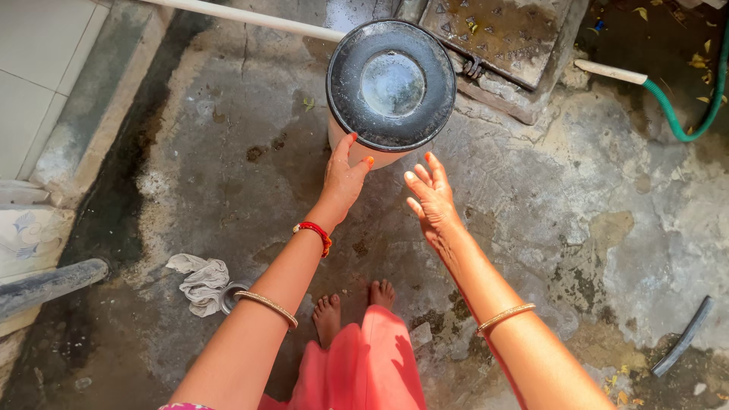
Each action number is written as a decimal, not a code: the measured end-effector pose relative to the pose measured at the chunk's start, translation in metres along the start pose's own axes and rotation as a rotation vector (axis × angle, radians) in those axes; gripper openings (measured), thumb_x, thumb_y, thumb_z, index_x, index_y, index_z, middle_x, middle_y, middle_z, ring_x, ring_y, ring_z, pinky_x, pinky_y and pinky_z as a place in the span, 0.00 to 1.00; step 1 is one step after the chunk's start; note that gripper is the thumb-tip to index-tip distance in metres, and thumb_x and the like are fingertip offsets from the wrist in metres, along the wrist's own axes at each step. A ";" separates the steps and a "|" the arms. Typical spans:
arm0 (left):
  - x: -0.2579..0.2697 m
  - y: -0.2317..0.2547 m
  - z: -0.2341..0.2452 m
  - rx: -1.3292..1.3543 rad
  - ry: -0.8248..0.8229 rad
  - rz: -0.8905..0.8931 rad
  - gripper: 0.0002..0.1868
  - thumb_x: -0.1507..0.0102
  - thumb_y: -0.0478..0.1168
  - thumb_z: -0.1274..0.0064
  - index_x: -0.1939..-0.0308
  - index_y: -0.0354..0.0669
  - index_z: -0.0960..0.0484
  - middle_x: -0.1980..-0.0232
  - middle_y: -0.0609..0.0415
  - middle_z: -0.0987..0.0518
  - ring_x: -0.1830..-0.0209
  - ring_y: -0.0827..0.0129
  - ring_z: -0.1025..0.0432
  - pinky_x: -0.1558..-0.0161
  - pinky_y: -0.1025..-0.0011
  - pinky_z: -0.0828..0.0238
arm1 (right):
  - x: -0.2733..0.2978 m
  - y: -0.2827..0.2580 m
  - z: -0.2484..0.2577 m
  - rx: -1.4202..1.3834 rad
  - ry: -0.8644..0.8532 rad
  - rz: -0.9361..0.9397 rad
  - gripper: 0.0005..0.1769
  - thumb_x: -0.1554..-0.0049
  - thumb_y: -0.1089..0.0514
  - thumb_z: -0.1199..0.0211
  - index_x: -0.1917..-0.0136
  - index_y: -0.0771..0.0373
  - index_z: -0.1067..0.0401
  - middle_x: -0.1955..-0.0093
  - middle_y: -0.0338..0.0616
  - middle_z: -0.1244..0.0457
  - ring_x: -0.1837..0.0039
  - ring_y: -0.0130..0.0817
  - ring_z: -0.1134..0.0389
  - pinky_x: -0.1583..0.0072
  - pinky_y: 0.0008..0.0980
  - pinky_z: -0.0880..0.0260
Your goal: The person wipes a white plastic container with a cloth, then uses a metal pot to pour liquid into a bucket.
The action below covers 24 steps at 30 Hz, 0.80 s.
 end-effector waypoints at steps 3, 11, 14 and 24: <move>-0.012 -0.018 0.006 -0.038 0.033 0.018 0.35 0.37 0.42 0.46 0.26 0.47 0.37 0.23 0.49 0.37 0.23 0.58 0.43 0.30 0.62 0.41 | -0.017 0.004 0.014 0.059 0.046 -0.039 0.53 0.49 0.47 0.30 0.18 0.39 0.55 0.16 0.40 0.54 0.17 0.41 0.52 0.25 0.54 0.49; -0.048 -0.042 0.009 -0.147 0.103 -0.086 0.34 0.37 0.40 0.46 0.27 0.43 0.35 0.22 0.47 0.37 0.22 0.57 0.43 0.27 0.63 0.45 | -0.074 -0.015 0.015 0.442 -0.063 0.113 0.50 0.48 0.51 0.32 0.18 0.49 0.52 0.15 0.45 0.59 0.18 0.49 0.54 0.26 0.47 0.43; -0.071 -0.050 0.004 -0.255 0.132 -0.223 0.34 0.37 0.39 0.44 0.26 0.42 0.34 0.20 0.44 0.41 0.20 0.53 0.46 0.25 0.62 0.47 | -0.085 -0.031 0.003 0.599 -0.141 0.210 0.48 0.46 0.50 0.33 0.18 0.52 0.51 0.15 0.48 0.58 0.16 0.47 0.56 0.24 0.45 0.45; -0.083 -0.015 -0.026 -0.831 0.105 -0.089 0.34 0.36 0.49 0.42 0.27 0.53 0.34 0.19 0.50 0.49 0.23 0.35 0.53 0.31 0.43 0.49 | -0.082 -0.035 -0.007 1.277 -0.204 0.386 0.55 0.53 0.47 0.26 0.19 0.53 0.50 0.16 0.55 0.59 0.18 0.57 0.57 0.23 0.48 0.52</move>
Point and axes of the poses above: each hand's wrist, its own x-axis away from the middle knuckle, its own z-axis out of the back of the hand, y = z × x, the point moved 9 cm from there along -x, towards the middle knuckle
